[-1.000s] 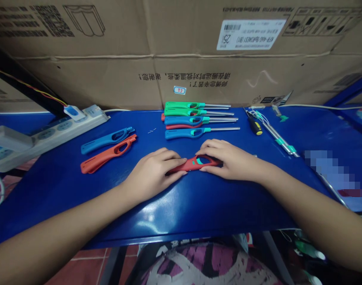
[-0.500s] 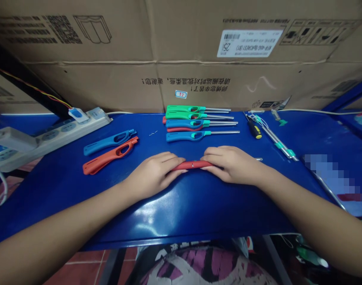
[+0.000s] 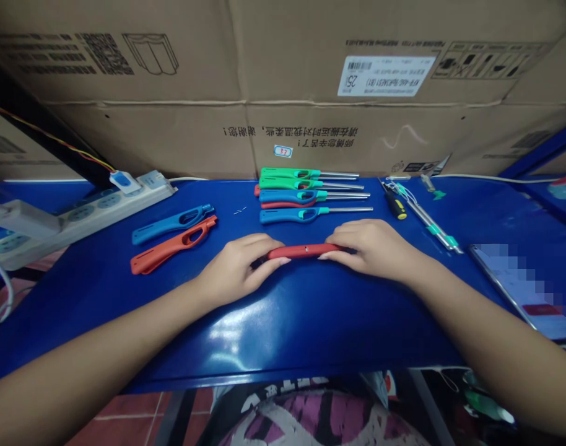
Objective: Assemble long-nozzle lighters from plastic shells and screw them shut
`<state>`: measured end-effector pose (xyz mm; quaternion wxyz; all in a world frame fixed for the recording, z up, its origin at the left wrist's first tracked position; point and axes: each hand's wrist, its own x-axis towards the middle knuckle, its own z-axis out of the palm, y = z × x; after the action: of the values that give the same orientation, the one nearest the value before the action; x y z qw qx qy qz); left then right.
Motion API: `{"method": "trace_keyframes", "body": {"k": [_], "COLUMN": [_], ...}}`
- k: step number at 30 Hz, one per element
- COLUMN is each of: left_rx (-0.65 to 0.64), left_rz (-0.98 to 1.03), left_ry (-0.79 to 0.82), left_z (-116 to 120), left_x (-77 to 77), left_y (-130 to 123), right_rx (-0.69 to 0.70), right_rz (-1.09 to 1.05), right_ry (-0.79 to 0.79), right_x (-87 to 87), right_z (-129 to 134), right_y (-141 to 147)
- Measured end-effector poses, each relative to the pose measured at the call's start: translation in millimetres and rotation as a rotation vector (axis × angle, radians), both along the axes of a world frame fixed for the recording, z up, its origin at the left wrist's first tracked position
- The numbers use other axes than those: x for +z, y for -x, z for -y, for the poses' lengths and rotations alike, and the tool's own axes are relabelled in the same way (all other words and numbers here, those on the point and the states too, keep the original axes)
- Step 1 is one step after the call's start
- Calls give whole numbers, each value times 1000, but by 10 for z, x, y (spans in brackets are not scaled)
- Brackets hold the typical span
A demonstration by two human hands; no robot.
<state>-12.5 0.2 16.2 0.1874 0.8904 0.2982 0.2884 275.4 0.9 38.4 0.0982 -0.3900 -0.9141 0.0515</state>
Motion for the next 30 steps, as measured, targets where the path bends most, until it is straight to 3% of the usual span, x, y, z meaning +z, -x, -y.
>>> {"method": "trace_keyframes", "body": {"k": [7,12,15,18,21,24,30], "left_rx": [141,22,-19,-40,-60,-56,-4], "left_rz": [-21,-181,-228,-208,-192,-199,-281], "left_ry": [69,-57,-131,-189,-213,-208,-126], "left_z": [14,10,51,94,112,99,-30], "left_x": [-18,-30,-2,11,2,-10,-24], "left_y": [-41,-32,-28,-27,-31,-35,14], "right_rx": [-76,-101,26,161,181,156,-9], "right_rz": [54,52,-63,-129,-126,-119,110], "right_ry": [76,212,251,186,132,120,35], "right_x": [-37,-8,6,0,2,38,96], "right_z": [51,111,136,155,178,198,111], "right_y": [93,163,165,154,163,188,37]}}
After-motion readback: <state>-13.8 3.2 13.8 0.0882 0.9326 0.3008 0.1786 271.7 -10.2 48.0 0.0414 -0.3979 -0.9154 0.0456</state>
